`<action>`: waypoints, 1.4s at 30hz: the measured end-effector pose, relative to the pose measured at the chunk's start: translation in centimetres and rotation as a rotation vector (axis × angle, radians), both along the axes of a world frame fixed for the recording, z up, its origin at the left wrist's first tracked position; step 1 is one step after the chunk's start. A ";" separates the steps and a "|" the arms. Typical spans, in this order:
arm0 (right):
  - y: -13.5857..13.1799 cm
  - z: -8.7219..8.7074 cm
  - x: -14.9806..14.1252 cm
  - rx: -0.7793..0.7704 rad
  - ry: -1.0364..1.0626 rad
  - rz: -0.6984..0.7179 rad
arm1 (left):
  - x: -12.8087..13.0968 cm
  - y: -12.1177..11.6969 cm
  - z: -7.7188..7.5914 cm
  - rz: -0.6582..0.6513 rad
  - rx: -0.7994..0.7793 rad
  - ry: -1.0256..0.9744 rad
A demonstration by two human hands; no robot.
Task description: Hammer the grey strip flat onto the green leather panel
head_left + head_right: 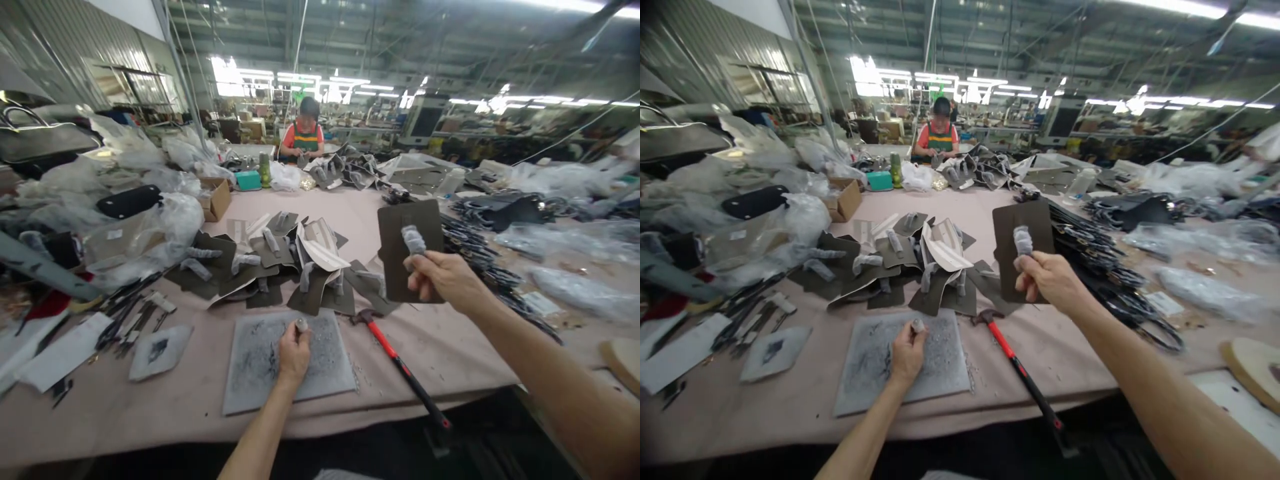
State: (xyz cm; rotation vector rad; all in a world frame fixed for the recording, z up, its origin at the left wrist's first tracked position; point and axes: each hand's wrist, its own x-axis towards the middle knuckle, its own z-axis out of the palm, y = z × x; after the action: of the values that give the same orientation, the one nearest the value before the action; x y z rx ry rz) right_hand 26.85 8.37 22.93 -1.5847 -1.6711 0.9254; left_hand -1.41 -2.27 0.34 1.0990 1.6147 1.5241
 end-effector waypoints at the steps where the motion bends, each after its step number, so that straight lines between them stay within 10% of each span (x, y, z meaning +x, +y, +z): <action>1: -1.9 -0.7 -1.2 -0.061 0.084 0.044 | -0.1 0.0 -0.1 0.003 0.007 -0.045; 11: -14.7 -17.2 -11.3 -0.561 0.208 0.235 | -3.2 -0.1 3.1 0.007 0.095 -0.173; 17: -15.1 -17.4 -12.0 -0.550 0.177 0.176 | -1.3 2.0 3.9 -0.188 0.090 -0.156; 24: -15.5 -17.2 -12.1 -0.508 0.154 0.152 | 0.9 2.6 0.1 -0.284 0.013 -0.268; 33: -11.5 -18.9 -2.5 0.159 -0.664 -0.109 | 0.6 2.5 -0.1 -0.307 -0.017 -0.172; 42: -10.3 -22.1 1.8 -0.059 -0.921 -0.007 | 0.7 2.5 0.2 -0.323 -0.028 -0.116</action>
State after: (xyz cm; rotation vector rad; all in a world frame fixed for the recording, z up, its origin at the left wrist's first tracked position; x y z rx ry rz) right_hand 28.70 -1.95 0.85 -2.2398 -2.2187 0.2039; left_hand -0.67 0.19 0.59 1.1693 1.3043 1.3220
